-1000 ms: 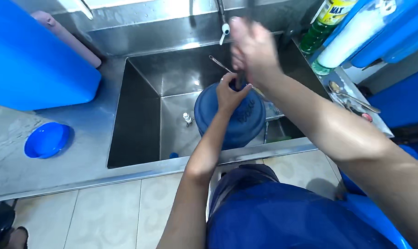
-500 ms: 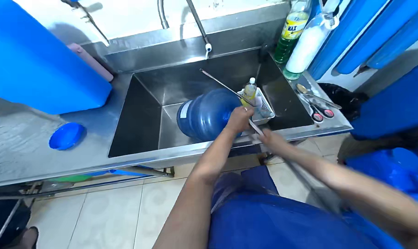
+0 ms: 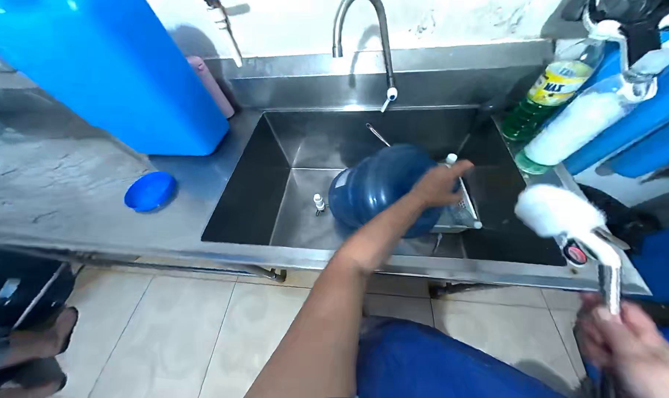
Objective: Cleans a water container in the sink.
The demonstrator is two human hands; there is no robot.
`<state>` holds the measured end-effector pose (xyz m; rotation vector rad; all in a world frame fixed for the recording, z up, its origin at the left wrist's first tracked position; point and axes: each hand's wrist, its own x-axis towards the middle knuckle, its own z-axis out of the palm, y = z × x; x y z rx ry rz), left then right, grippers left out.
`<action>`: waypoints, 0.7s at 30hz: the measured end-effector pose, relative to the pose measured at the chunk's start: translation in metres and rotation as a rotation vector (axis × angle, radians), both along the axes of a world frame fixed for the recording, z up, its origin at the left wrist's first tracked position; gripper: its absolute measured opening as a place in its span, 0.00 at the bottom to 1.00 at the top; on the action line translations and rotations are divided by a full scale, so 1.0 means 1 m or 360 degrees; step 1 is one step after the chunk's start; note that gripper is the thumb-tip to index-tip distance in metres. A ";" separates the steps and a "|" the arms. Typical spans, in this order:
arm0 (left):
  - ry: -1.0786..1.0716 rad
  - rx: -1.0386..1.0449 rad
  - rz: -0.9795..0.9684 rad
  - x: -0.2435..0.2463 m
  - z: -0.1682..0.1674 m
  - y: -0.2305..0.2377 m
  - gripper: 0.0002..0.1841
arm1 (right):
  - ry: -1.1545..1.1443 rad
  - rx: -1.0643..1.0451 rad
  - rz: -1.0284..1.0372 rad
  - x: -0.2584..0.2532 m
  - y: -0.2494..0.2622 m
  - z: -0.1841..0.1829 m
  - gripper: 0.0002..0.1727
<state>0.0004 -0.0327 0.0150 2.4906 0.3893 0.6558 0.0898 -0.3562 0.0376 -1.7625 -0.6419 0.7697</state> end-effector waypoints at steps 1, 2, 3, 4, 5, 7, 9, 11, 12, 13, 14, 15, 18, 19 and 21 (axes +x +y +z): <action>-0.0061 -0.0002 0.0124 -0.008 0.008 0.023 0.29 | -0.0323 -0.0067 0.0000 0.010 0.017 -0.001 0.22; -0.0109 0.0000 0.0244 -0.017 0.014 0.043 0.25 | -0.0634 -0.0206 0.0028 0.020 0.038 0.000 0.27; -0.0133 0.0005 0.0365 -0.027 0.018 0.061 0.22 | -0.0834 -0.0362 0.0094 0.029 0.062 0.002 0.29; -0.0144 -0.0003 0.0474 -0.036 0.022 0.076 0.20 | -0.0985 -0.0560 0.0187 0.038 0.091 0.002 0.29; -0.0118 -0.0045 0.0560 -0.046 0.027 0.087 0.20 | -0.1109 -0.0813 0.0268 0.046 0.122 0.002 0.27; -0.0032 -0.0147 0.0673 -0.063 0.038 0.101 0.21 | -0.1196 -0.1316 0.0420 0.057 0.182 0.000 0.25; -0.0050 -0.0203 0.0749 -0.078 0.041 0.107 0.20 | -0.1250 -0.1624 0.0608 0.065 0.235 -0.010 0.19; -0.0090 -0.0206 0.0825 -0.091 0.041 0.112 0.18 | -0.1355 -0.1927 0.0824 0.070 0.287 -0.027 0.17; -0.0111 -0.0202 0.0859 -0.097 0.039 0.115 0.18 | -0.1471 -0.1977 0.0917 0.078 0.307 -0.044 0.18; -0.0132 -0.0195 0.0891 -0.104 0.037 0.120 0.18 | -0.1647 -0.1950 0.0991 0.087 0.322 -0.066 0.17; -0.0107 -0.0202 0.0936 -0.113 0.036 0.126 0.18 | -0.1744 -0.1850 0.1033 0.098 0.335 -0.088 0.15; -0.0021 -0.0230 0.0999 -0.121 0.041 0.131 0.18 | -0.1622 -0.1888 0.1135 0.102 0.354 -0.094 0.17; 0.0436 -0.0254 0.1149 -0.136 0.067 0.144 0.15 | -0.1279 -0.1595 0.1347 0.123 0.393 -0.134 0.25; 0.0618 -0.0242 0.1142 -0.133 0.078 0.147 0.17 | -0.1189 -0.1413 0.1395 0.130 0.400 -0.158 0.30; 0.0891 -0.0231 0.1083 -0.107 0.096 0.154 0.25 | -0.0942 -0.1211 0.1366 0.126 0.404 -0.198 0.42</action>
